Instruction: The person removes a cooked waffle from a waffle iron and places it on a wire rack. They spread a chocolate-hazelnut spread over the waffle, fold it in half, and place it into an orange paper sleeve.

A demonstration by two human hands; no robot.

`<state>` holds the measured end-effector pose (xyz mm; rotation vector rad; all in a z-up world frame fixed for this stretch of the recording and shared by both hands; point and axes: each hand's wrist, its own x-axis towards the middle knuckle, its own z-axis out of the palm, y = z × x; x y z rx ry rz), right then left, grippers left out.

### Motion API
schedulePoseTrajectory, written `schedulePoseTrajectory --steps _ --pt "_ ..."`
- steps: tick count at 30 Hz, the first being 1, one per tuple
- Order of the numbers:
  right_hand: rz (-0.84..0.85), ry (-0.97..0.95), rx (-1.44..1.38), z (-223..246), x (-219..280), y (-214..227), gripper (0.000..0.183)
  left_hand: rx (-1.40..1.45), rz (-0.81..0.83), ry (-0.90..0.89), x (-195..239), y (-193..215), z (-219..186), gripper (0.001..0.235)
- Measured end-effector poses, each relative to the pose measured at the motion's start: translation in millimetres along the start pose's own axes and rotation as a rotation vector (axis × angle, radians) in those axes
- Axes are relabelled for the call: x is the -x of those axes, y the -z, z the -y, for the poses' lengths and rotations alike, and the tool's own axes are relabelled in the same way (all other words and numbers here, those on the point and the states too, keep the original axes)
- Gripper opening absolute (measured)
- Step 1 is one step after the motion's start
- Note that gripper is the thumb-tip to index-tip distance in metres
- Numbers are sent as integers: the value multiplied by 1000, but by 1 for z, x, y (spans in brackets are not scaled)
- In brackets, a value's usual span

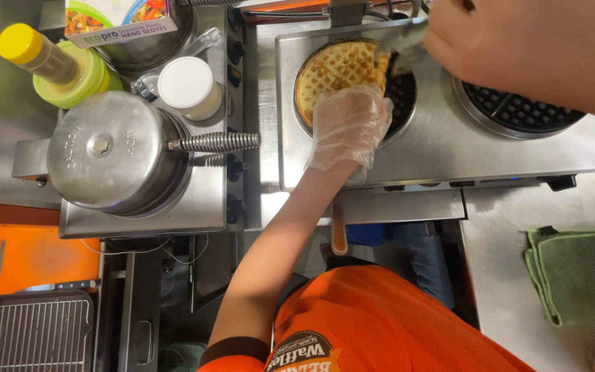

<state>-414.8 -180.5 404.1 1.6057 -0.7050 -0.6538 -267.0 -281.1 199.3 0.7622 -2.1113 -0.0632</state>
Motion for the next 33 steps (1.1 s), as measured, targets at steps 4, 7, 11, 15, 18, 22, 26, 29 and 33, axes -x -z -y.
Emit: schedulePoseTrajectory --steps 4,7,11,15,18,22,26,29,33 --pt "30 13 -220 10 15 3 8 -162 650 154 -12 55 -10 43" --pt "-4 37 -251 27 20 -1 9 -127 497 150 -14 90 -12 41" --pt "-69 39 -352 49 19 -6 7 -149 565 137 -22 102 0 50" --pt "-21 -62 -546 43 22 -19 12 -199 479 -48 -26 95 2 68" --pt "-68 -219 -692 27 23 -40 10 -397 994 261 -38 80 5 68" --pt "165 -153 -719 25 15 -48 14 -324 480 -25 -30 66 23 25" --pt "37 -225 -740 44 11 -37 37 -261 463 -124 -26 71 26 25" --pt "64 -289 -818 66 -1 -33 34 -180 456 -153 -33 83 19 28" --pt "102 -457 -1008 76 6 -44 24 -139 713 155 -61 97 14 43"
